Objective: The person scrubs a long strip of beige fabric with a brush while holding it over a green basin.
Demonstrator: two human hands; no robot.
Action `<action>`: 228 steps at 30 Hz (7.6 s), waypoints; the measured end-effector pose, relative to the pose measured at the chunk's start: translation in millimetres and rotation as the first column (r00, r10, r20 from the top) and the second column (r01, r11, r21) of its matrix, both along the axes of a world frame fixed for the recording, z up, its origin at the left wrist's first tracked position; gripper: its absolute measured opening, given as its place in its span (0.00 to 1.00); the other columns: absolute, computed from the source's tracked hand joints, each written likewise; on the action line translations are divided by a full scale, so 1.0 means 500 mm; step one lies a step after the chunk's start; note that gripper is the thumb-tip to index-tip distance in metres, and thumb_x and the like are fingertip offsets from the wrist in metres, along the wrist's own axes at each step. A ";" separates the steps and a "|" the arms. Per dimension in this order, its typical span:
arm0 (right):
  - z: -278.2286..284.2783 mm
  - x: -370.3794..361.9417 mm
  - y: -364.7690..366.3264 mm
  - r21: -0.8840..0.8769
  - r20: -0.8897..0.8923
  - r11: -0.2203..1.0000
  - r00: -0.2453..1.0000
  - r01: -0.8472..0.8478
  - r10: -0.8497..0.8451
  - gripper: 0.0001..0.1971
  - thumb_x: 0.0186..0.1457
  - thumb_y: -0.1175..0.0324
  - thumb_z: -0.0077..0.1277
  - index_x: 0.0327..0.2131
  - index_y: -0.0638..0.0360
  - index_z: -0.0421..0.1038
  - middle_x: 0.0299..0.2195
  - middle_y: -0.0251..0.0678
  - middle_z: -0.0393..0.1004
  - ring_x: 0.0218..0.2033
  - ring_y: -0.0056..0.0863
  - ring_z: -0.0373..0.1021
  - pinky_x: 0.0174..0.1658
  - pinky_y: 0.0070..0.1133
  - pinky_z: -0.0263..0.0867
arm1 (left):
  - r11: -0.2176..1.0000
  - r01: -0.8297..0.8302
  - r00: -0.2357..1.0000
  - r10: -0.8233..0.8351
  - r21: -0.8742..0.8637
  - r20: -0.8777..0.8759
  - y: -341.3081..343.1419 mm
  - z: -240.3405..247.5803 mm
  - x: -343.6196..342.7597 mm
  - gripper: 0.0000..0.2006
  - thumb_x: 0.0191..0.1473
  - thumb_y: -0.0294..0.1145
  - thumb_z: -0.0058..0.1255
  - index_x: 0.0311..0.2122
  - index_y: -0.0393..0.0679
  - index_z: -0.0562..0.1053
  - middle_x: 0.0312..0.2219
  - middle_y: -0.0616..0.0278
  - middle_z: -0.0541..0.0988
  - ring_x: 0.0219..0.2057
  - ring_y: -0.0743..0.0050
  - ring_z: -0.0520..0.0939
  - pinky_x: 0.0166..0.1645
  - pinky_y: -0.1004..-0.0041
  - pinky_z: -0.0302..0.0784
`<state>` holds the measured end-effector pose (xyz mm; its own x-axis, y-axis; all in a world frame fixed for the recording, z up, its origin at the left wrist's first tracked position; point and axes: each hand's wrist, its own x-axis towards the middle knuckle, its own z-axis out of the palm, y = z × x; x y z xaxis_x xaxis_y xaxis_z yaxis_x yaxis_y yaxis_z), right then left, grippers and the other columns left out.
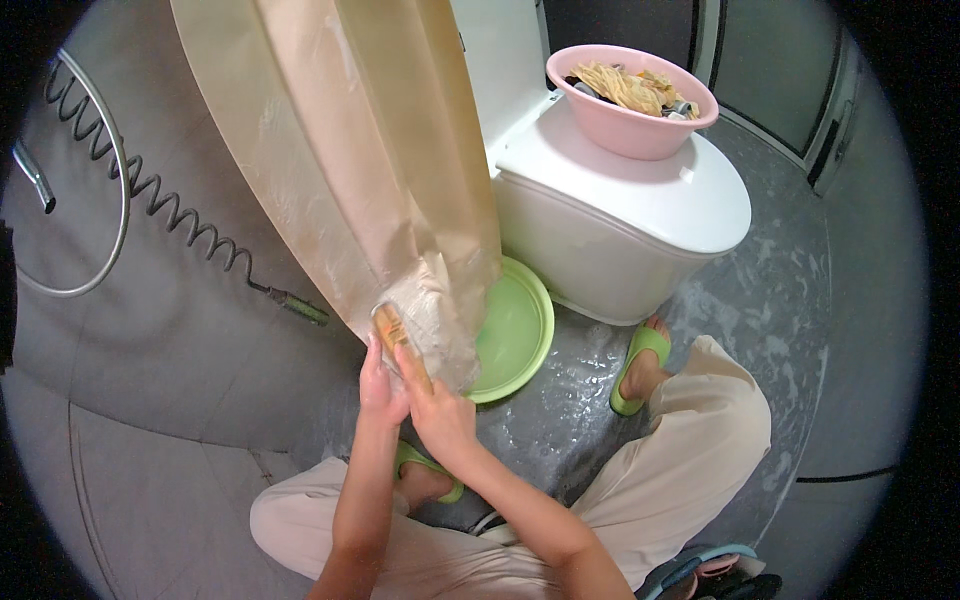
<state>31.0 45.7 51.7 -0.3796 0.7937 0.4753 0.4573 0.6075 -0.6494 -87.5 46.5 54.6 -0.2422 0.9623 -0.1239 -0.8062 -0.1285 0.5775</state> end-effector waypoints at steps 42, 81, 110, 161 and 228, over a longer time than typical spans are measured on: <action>-0.165 0.003 -0.014 -0.274 -0.177 0.960 0.984 -0.049 0.000 0.28 0.59 0.71 0.41 0.63 0.48 0.50 0.40 0.55 0.73 0.36 0.51 0.72 0.36 0.37 0.69 | 0.937 -0.019 0.968 -0.070 -0.350 -0.240 0.044 -0.195 -0.016 0.27 0.63 0.49 0.34 0.58 0.38 0.59 0.54 0.57 0.66 0.56 0.65 0.67 0.60 0.66 0.61; -0.171 0.064 -0.049 -0.391 0.139 0.918 0.990 0.059 -0.005 0.28 0.59 0.67 0.42 0.63 0.45 0.50 0.22 0.52 0.72 0.22 0.51 0.71 0.24 0.41 0.66 | 0.976 0.147 0.986 -0.132 -0.158 0.100 0.022 -0.213 0.014 0.30 0.63 0.53 0.28 0.61 0.41 0.55 0.59 0.57 0.62 0.59 0.57 0.63 0.64 0.60 0.54; -0.184 0.048 -0.041 -0.550 -0.047 0.832 0.991 0.077 -0.123 0.30 0.59 0.69 0.39 0.64 0.53 0.43 0.24 0.59 0.72 0.23 0.55 0.70 0.27 0.44 0.63 | 0.989 0.079 0.995 -0.072 -0.128 0.063 0.020 -0.182 0.029 0.30 0.63 0.51 0.27 0.62 0.39 0.54 0.60 0.56 0.59 0.61 0.57 0.61 0.65 0.61 0.52; -0.231 0.008 0.175 -0.577 -0.449 0.796 0.885 -0.183 -0.122 0.17 0.53 0.63 0.57 0.43 0.61 0.71 0.23 0.30 0.73 0.22 0.22 0.67 0.27 0.22 0.64 | 0.956 0.035 0.984 -0.084 -0.292 -0.156 -0.005 -0.212 -0.082 0.25 0.62 0.43 0.38 0.58 0.37 0.59 0.55 0.53 0.67 0.55 0.56 0.70 0.60 0.58 0.64; 0.013 -0.041 0.183 0.085 0.137 0.978 0.974 -0.192 0.179 0.25 0.57 0.69 0.48 0.59 0.43 0.60 0.28 0.44 0.73 0.26 0.41 0.72 0.29 0.32 0.67 | 0.933 -0.358 0.880 0.324 0.036 0.348 -0.008 -0.189 0.011 0.26 0.62 0.42 0.37 0.61 0.42 0.54 0.58 0.56 0.63 0.59 0.57 0.64 0.64 0.57 0.56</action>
